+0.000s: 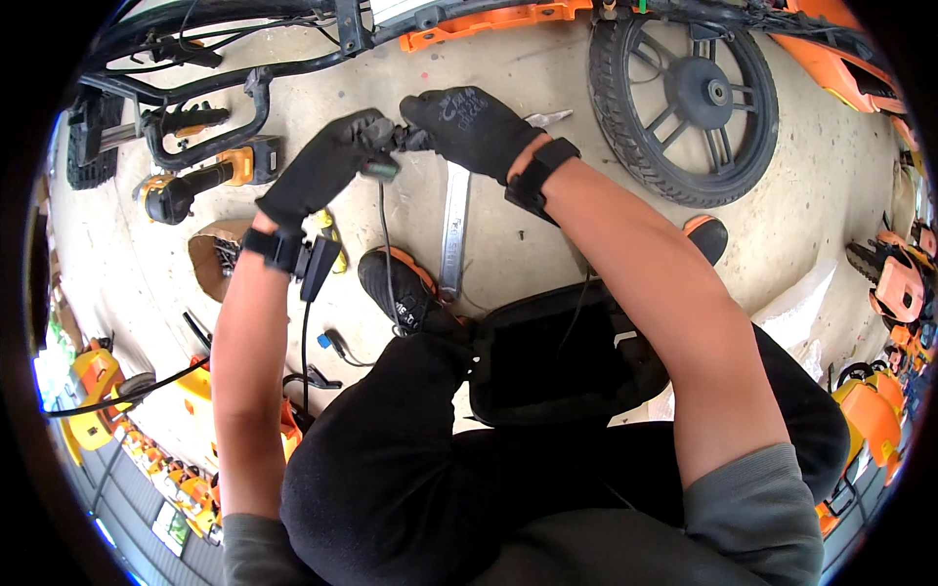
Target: The person works on a wire connector by using a hammer to tap it against an adjustable wrench, then joins electrical connectors together with their hands.
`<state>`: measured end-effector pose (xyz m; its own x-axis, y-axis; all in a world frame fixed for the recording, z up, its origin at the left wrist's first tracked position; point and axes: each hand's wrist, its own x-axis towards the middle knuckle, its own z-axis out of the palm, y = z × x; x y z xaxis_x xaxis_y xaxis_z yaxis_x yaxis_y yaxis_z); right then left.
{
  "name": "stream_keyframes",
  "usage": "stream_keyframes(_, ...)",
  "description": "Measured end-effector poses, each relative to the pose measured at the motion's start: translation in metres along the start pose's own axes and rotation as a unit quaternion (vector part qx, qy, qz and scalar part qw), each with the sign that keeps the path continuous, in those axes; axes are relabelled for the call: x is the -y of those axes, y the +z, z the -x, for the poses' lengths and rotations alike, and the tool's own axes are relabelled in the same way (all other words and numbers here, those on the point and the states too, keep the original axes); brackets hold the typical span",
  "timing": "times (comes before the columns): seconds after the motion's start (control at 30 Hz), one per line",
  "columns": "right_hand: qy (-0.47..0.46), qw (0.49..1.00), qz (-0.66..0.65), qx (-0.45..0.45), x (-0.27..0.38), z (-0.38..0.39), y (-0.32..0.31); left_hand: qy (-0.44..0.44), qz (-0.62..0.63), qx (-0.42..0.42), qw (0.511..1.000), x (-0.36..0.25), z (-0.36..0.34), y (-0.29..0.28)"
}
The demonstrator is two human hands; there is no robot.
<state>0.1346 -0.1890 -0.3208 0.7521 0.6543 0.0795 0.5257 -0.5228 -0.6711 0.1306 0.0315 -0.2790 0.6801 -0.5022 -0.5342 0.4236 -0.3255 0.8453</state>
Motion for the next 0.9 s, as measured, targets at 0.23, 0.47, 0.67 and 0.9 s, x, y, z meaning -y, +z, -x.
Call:
stream_keyframes(0.23,0.003,0.999,0.019,-0.037,-0.049,-0.007,0.033,0.050,-0.066,-0.026,0.996,0.040,-0.055,-0.016)
stream_keyframes(0.47,0.018,0.997,0.060,-0.043,-0.068,-0.005,0.038,-0.018,-0.164,-0.004,0.986,0.045,-0.089,-0.019)
stream_keyframes(0.67,0.039,0.997,0.056,-0.026,-0.069,0.000,0.045,-0.082,-0.157,0.008,0.984,0.040,-0.090,-0.009)
stream_keyframes(0.9,0.036,0.998,0.046,-0.006,-0.072,-0.002,0.042,-0.084,-0.092,-0.014,0.992,0.046,-0.081,0.002)
